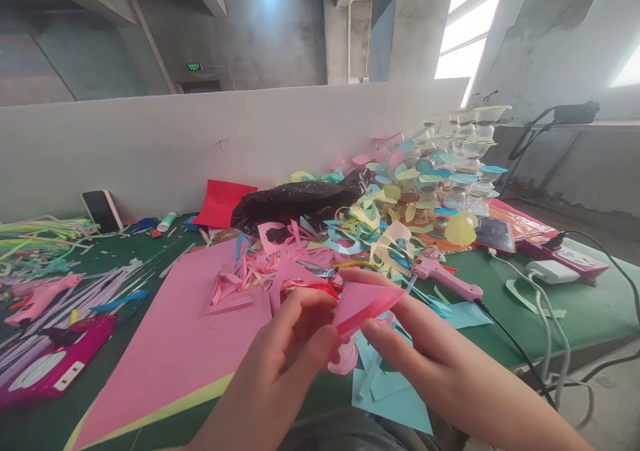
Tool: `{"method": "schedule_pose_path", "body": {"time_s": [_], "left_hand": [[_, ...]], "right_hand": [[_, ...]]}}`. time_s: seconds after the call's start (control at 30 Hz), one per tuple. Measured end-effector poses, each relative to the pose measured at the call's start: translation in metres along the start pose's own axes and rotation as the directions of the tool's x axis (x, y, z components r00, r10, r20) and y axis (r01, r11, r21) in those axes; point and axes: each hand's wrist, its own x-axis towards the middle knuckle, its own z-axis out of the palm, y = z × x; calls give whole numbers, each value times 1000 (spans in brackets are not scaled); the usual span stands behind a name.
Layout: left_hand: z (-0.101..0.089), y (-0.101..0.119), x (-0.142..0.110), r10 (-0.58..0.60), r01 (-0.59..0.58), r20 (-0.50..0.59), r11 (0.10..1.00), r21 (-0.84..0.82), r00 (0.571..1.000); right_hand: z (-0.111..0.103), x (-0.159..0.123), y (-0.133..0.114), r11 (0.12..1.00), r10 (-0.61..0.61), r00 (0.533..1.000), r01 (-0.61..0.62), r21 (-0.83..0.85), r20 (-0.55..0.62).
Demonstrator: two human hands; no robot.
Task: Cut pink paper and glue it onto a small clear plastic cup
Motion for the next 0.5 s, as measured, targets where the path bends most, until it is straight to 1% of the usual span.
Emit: {"method": "schedule_pose_path", "body": {"time_s": [0.07,0.13,0.23,0.37,0.43,0.5], "left_hand": [[-1,-1,1,13,-13,-25,1000,-1,1000],[-2,-2,2,32,-30,-73,999,26,997],[-2,-5,3,21,-15,-130,999,48,991],[0,-6,5,18,-19,-108,1000,-10,994],[2,-4,6,33,-37,-102,999,-40,994],[3,-2,6,48,-52,-113,998,-35,992]], "right_hand": [[0,0,3,1000,-12,1000,12,-9,2],[0,-1,5,1000,-21,1000,21,-18,0],[2,1,6,1000,-19,999,19,-10,-32],[4,8,3,1000,-4,992,7,23,-129],[4,12,1,1000,4,984,-1,14,-177],[2,14,1,1000,-6,977,4,-11,-214]]}}
